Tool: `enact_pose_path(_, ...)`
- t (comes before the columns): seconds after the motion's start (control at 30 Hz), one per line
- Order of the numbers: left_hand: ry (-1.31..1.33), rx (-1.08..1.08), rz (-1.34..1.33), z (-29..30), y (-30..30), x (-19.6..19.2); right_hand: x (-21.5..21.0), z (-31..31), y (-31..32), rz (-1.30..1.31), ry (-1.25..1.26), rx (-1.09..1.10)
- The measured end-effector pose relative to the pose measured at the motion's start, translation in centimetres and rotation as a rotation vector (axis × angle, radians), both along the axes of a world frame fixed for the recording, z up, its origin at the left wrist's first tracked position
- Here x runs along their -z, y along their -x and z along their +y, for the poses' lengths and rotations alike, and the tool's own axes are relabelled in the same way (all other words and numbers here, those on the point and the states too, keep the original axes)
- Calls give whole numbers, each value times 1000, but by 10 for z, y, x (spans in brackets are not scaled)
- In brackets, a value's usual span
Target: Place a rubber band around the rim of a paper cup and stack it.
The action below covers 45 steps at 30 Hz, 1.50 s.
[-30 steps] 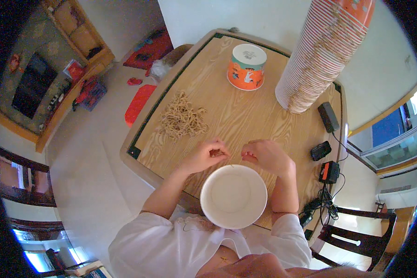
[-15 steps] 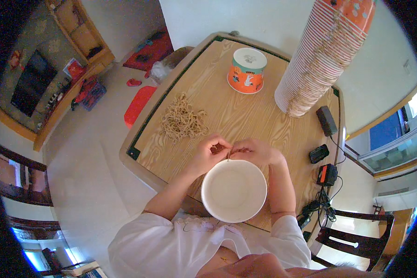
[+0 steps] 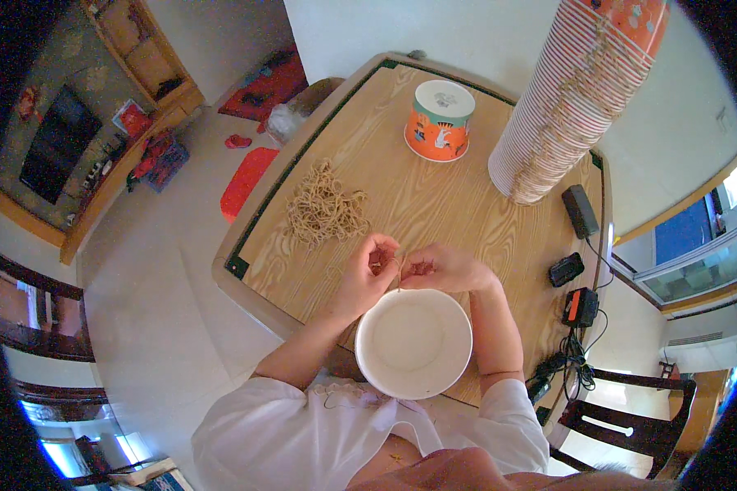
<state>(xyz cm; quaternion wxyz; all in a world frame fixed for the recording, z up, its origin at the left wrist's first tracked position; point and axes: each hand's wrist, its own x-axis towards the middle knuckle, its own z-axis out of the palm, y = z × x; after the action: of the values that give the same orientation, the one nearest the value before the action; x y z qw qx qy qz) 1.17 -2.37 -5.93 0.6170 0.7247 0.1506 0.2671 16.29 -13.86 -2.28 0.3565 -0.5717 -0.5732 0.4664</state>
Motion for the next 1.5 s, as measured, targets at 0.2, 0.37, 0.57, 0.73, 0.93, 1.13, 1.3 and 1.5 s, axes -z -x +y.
enact_pose_path(0.2,57,82,105,10,11,4,1,-1,0,53,-76,126)
enact_pose_path(0.37,277,272,230,12,10,16,8,1,6,-163,10,361)
enact_pose_path(0.57,143,508,219,9,16,15,14,-1,3,-267,-50,442)
enact_pose_path(0.73,-90,500,214,7,14,1,-1,-6,1,-228,-23,344)
enact_pose_path(0.93,-308,526,210,7,11,10,-7,-14,2,-235,-103,389)
enact_pose_path(1.13,-268,489,104,8,16,14,-21,-23,-4,-348,-46,366)
enact_pose_path(1.3,291,614,-5,34,19,11,-17,-30,-9,-388,-134,322)
enact_pose_path(1.5,-317,566,3,35,12,14,-17,-24,6,-585,-87,325)
